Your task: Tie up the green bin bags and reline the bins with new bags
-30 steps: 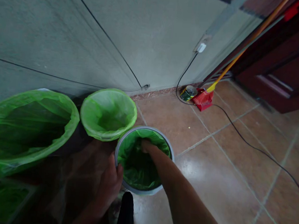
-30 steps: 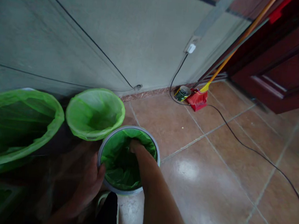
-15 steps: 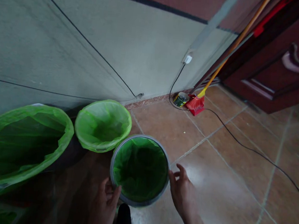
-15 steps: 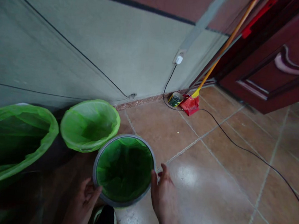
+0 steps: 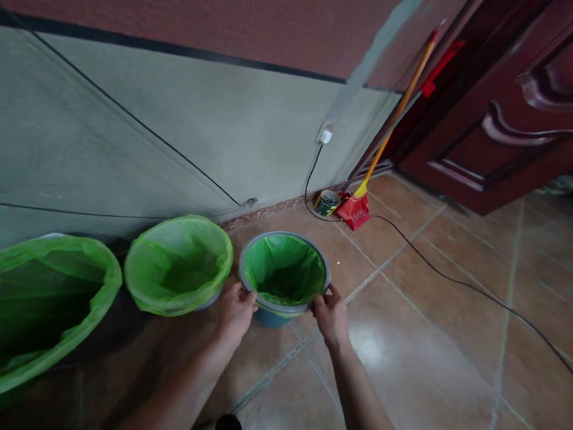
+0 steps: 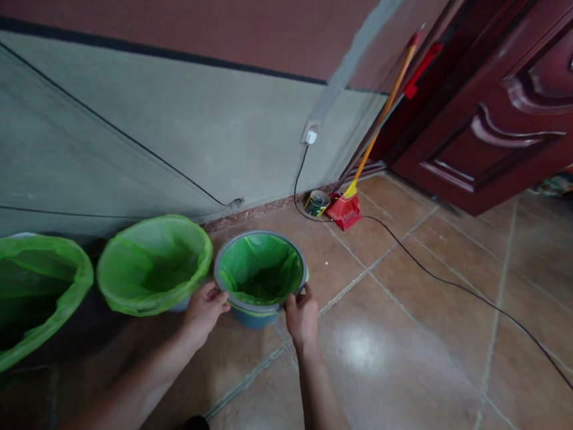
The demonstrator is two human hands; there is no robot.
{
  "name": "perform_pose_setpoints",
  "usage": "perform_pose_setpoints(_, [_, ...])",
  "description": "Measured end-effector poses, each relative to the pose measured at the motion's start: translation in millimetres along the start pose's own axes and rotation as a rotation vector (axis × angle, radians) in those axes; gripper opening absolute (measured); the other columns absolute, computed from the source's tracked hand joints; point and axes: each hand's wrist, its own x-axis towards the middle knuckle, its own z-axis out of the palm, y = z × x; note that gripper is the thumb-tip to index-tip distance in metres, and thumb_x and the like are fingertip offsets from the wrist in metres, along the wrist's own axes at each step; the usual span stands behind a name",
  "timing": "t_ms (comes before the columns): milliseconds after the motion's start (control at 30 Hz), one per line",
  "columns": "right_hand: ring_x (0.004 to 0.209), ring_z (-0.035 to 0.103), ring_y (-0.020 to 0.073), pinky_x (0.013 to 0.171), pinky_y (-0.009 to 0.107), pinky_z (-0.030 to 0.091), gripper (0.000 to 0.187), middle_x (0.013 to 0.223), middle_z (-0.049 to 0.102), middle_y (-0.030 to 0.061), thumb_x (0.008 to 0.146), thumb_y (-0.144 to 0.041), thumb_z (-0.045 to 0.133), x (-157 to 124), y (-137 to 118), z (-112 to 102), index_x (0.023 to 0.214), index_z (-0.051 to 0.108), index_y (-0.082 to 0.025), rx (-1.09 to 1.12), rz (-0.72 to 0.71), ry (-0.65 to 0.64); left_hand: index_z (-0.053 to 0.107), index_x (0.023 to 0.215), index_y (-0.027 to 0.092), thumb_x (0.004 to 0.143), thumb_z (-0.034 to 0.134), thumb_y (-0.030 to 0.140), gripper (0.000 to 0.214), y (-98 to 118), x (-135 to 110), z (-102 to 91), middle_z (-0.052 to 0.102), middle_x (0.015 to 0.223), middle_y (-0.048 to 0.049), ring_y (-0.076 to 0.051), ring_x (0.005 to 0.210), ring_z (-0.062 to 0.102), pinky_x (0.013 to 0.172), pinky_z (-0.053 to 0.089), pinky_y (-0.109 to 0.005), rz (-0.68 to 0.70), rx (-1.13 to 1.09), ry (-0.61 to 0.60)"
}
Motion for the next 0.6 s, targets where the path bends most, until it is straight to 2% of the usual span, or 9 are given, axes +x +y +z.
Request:
perform_pose_setpoints(100, [0.051, 0.058, 0.0178, 0.049, 0.024, 0.042, 0.052, 0.060, 0.064, 0.0012, 0.074, -0.031, 0.049, 54, -18, 25, 0.119, 0.062, -0.009, -0.027, -0.075, 0.008, 0.061, 0.118, 0.016, 0.080, 0.065, 0.021, 0.039, 20, 21, 3.8, 0.074, 0.109, -0.0125, -0.019, 0.096, 0.071, 0.085, 0.057, -0.034, 0.027, -0.144, -0.060])
perform_pose_setpoints(167, [0.053, 0.059, 0.0175, 0.051, 0.023, 0.044, 0.054, 0.059, 0.063, -0.0003, 0.076, -0.029, 0.051, 80, -25, 49, 0.126, 0.058, -0.008, 0.006, -0.043, -0.020, 0.056, 0.132, 0.019, 0.083, 0.064, 0.021, 0.050, 26, 27, -2.5, 0.066, 0.132, -0.0168, -0.022, 0.115, 0.067, 0.090, 0.055, -0.036, -0.006, -0.143, -0.082])
perform_pose_setpoints(267, [0.052, 0.058, 0.0157, 0.051, 0.023, 0.048, 0.056, 0.058, 0.060, -0.0035, 0.082, -0.028, 0.052, 99, -27, 81, 0.136, 0.048, -0.010, 0.125, 0.085, -0.015, 0.060, 0.130, 0.020, 0.084, 0.066, 0.026, 0.047, 23, 24, -20.3, 0.055, 0.148, -0.0180, -0.025, 0.125, 0.062, 0.090, 0.055, -0.035, -0.092, -0.040, -0.091])
perform_pose_setpoints(333, [0.050, 0.058, 0.0142, 0.050, 0.022, 0.050, 0.053, 0.058, 0.058, -0.0051, 0.088, -0.028, 0.050, 100, -24, 95, 0.139, 0.043, -0.015, 0.230, 0.166, -0.029, 0.066, 0.121, 0.018, 0.081, 0.070, 0.032, 0.042, 15, 15, -35.3, 0.061, 0.140, -0.0176, -0.024, 0.116, 0.067, 0.088, 0.055, -0.034, -0.131, -0.023, -0.115])
perform_pose_setpoints(400, [0.049, 0.059, 0.0134, 0.049, 0.022, 0.052, 0.049, 0.061, 0.058, -0.0054, 0.091, -0.032, 0.051, 96, -19, 104, 0.138, 0.041, -0.019, 0.309, 0.221, -0.057, 0.069, 0.112, 0.015, 0.076, 0.075, 0.039, 0.044, 5, 2, -51.4, 0.071, 0.122, -0.0159, -0.023, 0.100, 0.072, 0.084, 0.056, -0.034, -0.164, -0.056, -0.138])
perform_pose_setpoints(500, [0.051, 0.063, 0.0144, 0.048, 0.023, 0.054, 0.043, 0.065, 0.061, -0.0038, 0.091, -0.042, 0.056, 86, -11, 118, 0.126, 0.045, -0.020, 0.367, 0.262, -0.075, 0.071, 0.101, 0.014, 0.066, 0.080, 0.043, 0.046, -13, -20, -74.1, 0.075, 0.097, -0.0110, -0.021, 0.083, 0.072, 0.077, 0.055, -0.034, -0.230, -0.099, -0.116])
perform_pose_setpoints(600, [0.052, 0.064, 0.0153, 0.049, 0.024, 0.055, 0.032, 0.066, 0.060, -0.0029, 0.092, -0.045, 0.053, 81, -9, 137, 0.111, 0.047, -0.020, 0.399, 0.250, -0.047, 0.071, 0.094, 0.015, 0.063, 0.080, 0.043, 0.043, -30, -40, -90.0, 0.075, 0.086, -0.0081, -0.021, 0.078, 0.071, 0.076, 0.055, -0.034, -0.286, -0.112, -0.081])
